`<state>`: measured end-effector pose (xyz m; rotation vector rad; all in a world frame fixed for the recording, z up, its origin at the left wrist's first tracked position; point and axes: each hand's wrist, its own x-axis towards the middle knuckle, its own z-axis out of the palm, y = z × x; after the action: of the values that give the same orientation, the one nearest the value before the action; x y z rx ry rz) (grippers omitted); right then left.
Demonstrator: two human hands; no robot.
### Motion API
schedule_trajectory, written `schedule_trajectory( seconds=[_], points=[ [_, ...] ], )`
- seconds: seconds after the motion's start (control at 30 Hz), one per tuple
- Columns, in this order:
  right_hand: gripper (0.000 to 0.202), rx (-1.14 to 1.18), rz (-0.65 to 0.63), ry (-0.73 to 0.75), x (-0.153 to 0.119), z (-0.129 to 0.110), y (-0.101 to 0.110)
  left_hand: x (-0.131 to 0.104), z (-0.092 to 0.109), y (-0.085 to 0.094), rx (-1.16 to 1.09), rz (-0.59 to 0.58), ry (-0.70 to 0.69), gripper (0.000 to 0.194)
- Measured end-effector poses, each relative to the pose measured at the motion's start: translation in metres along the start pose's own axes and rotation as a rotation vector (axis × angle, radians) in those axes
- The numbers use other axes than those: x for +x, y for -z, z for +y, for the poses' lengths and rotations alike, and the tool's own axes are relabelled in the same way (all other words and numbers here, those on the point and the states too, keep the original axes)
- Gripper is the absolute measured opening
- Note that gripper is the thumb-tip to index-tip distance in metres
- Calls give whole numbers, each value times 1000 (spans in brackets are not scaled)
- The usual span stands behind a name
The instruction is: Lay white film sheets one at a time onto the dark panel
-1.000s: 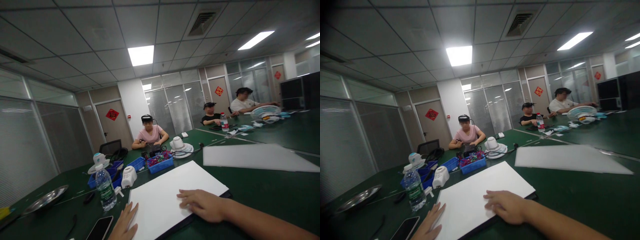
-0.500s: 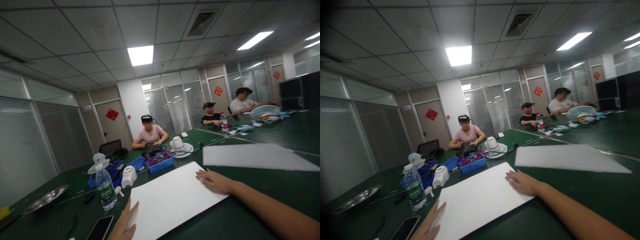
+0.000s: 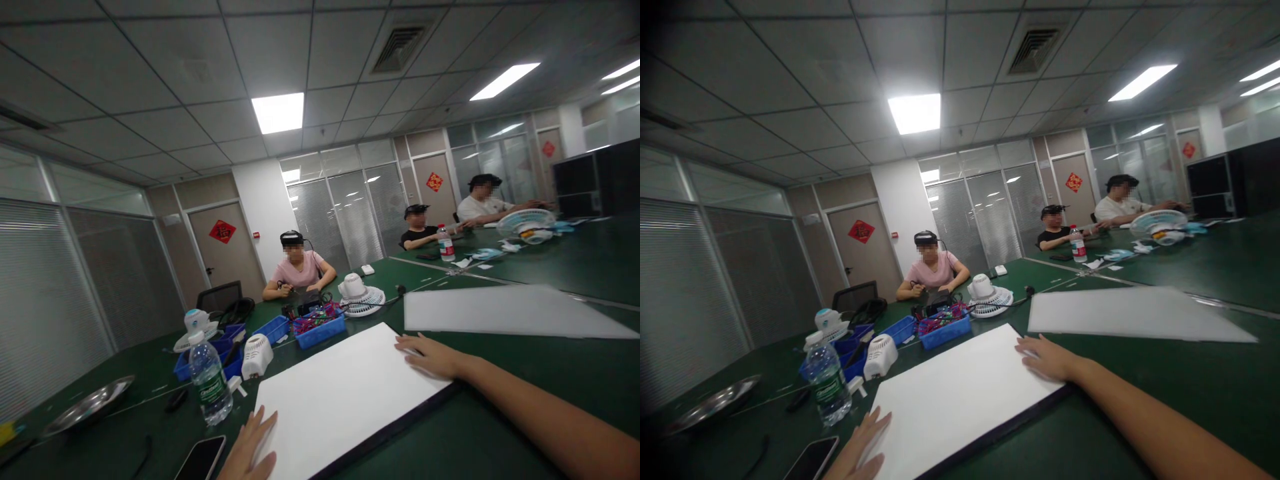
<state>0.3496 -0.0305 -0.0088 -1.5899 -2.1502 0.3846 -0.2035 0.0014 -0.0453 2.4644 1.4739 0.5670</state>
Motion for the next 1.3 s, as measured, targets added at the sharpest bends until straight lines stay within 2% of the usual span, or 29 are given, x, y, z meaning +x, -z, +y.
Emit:
schedule_trajectory(
  seconds=[0.13,0.33,0.43,0.53,0.63,0.8,0.93,1.07,1.13,1.23,1.3],
  points=[
    [66,-37,-17,10,0,-2,0,1,0,-3,16,-5,27,65],
    [57,-143,74,11,3,-4,6,-3,17,9,17,-43,29,63],
    [57,-229,169,-85,3,13,13,-6,20,14,0,-40,13,63],
    [63,-321,261,-263,-2,37,21,-8,21,18,-15,-47,21,62],
    [60,-378,279,-383,-10,53,25,-8,20,18,-3,-62,40,63],
    [37,-454,273,-405,-11,46,29,-5,15,9,3,-49,67,62],
    [42,-485,354,-408,-8,17,33,-4,15,2,1,44,89,60],
    [50,-512,401,-246,-7,-39,27,-5,16,3,1,50,88,62],
    [49,-509,349,-103,-8,-76,12,-5,16,4,-2,26,80,63],
    [47,-476,219,108,-15,-134,-20,-4,18,6,-9,22,91,64],
    [44,-380,125,252,-24,-166,-40,-4,21,9,-4,11,120,64]
  ],
)
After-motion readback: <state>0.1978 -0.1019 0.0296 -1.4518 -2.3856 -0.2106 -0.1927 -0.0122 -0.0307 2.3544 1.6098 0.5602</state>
